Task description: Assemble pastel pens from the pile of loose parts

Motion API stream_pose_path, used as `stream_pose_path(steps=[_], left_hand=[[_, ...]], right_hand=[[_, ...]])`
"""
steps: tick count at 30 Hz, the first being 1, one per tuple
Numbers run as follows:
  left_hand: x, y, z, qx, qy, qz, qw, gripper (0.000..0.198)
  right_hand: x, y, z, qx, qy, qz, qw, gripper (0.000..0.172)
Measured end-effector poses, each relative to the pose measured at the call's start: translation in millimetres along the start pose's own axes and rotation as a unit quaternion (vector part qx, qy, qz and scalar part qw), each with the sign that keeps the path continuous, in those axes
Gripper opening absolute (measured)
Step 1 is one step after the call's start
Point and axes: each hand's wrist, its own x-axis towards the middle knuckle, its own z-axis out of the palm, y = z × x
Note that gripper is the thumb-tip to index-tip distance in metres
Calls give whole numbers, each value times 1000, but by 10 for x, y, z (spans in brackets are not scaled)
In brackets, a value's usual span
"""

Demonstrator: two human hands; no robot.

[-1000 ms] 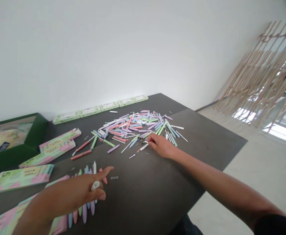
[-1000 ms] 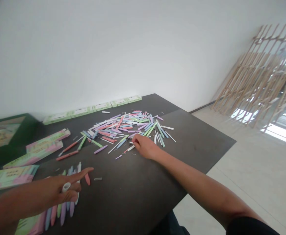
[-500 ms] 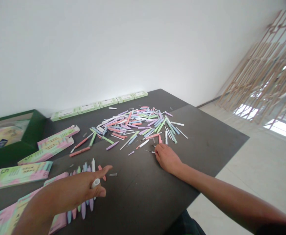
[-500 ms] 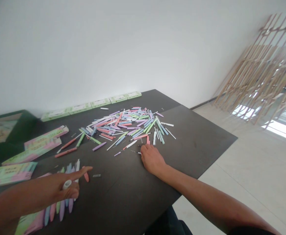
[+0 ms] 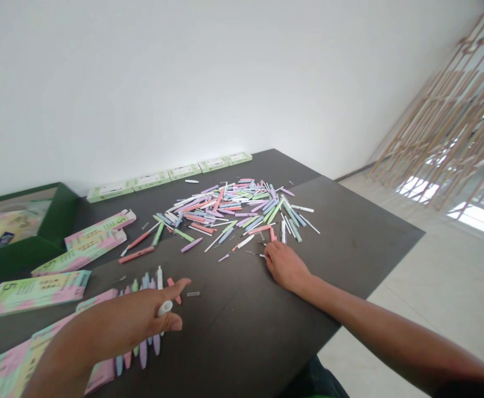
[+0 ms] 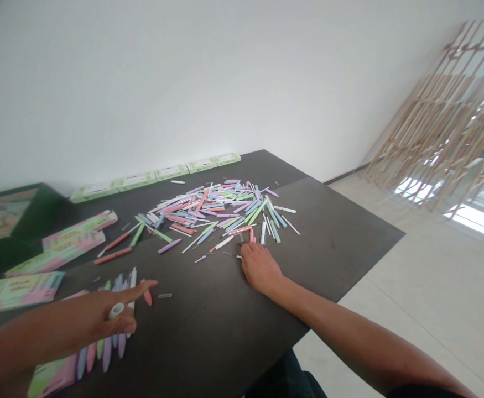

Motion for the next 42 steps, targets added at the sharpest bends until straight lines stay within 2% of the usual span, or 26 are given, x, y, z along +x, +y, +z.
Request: stream_pose_path(steps=[23,32,42], left_hand=[[-7,-45,49,-2,0,-4,1000,67],[-35,10,48,-5,-1,-14,1000,68],[-22,24,44,5,-3,-11,1000,68]], right_hand=[[93,-87,39,-24,15,-24,999,17],[177,-151,33,-30,18,-32,999,17],[271,-172,18,6,13,-37,999,14]])
